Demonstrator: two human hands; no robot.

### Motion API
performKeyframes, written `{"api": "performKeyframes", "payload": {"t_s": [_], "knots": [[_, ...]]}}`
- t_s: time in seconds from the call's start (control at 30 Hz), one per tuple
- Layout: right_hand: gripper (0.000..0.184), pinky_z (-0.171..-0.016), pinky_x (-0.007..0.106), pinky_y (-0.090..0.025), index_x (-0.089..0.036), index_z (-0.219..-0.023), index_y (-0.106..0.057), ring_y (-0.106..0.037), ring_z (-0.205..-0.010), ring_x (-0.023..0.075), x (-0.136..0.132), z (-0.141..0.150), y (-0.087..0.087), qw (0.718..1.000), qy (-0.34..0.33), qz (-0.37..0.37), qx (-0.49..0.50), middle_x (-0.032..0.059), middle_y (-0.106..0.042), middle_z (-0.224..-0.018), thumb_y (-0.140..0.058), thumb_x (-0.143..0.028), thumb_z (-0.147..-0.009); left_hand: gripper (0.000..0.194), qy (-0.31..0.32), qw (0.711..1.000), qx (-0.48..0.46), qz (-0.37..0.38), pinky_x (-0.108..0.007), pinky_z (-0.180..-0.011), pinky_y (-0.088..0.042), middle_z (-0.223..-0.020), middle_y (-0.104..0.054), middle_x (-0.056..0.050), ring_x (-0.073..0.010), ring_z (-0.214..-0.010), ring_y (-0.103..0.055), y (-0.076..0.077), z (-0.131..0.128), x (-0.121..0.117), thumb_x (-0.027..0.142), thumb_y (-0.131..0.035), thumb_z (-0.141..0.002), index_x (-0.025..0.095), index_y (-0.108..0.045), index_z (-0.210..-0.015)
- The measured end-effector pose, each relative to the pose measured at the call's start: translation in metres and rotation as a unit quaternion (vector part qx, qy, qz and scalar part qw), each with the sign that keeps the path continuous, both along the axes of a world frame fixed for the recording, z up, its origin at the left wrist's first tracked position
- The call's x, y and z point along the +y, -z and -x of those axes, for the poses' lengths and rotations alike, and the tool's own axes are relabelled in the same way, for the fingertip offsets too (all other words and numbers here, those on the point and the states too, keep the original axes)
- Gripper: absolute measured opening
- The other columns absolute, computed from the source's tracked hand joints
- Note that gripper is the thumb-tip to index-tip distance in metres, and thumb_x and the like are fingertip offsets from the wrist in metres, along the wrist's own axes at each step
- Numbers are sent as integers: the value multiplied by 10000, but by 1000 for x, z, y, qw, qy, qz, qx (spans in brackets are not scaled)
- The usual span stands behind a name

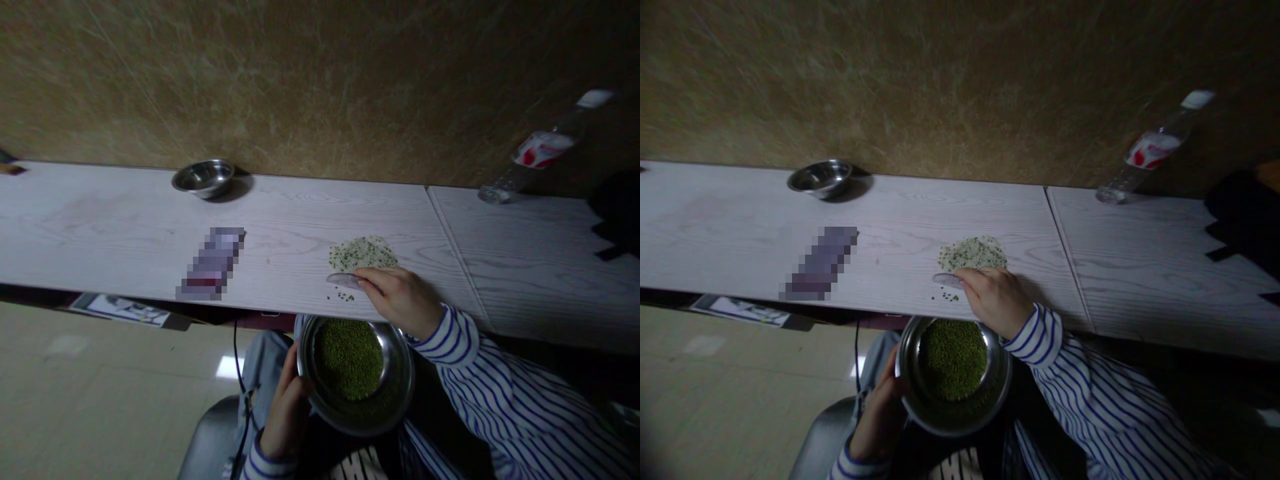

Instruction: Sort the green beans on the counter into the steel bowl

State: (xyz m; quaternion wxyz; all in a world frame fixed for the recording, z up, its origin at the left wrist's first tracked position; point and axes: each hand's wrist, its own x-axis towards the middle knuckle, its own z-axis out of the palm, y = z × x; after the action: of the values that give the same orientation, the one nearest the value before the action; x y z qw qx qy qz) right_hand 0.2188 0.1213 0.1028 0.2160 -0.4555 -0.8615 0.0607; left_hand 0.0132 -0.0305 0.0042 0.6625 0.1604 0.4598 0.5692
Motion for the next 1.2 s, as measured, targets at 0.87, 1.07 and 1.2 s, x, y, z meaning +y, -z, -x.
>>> {"api": "performKeyframes", "payload": {"t_s": [0.87,1.07,1.2], "knots": [[228,-789,373,-570,-180,-1127,-741,-764,-857,219,-12,-13,-6,998,-49,-23,9,78,-820,-986,-565,-139,-988,602,-16,1000,-2,19,-447,-1156,-409,-1386,-715,-58,-366,-1410,-511,-4,-4,1,265,-709,-711,278,-704,-1312],[220,-733,386,-601,-165,-1075,-753,-765,-768,240,-14,-27,-5,997,38,-66,3,93,-821,-913,-558,-143,-974,622,-4,1000,3,24,-452,-1114,-443,-1347,-727,-69,-372,-1377,-529,-3,-2,0,262,-693,-700,262,-700,-1322],[209,-718,390,-603,-156,-1068,-757,-763,-748,248,-14,-28,-4,997,41,-69,-13,101,-819,-897,-580,-131,-960,618,-11,1000,-4,23,-442,-1114,-437,-1400,-703,-62,-367,-1407,-504,-3,-2,0,262,-708,-697,282,-702,-1315]]}}
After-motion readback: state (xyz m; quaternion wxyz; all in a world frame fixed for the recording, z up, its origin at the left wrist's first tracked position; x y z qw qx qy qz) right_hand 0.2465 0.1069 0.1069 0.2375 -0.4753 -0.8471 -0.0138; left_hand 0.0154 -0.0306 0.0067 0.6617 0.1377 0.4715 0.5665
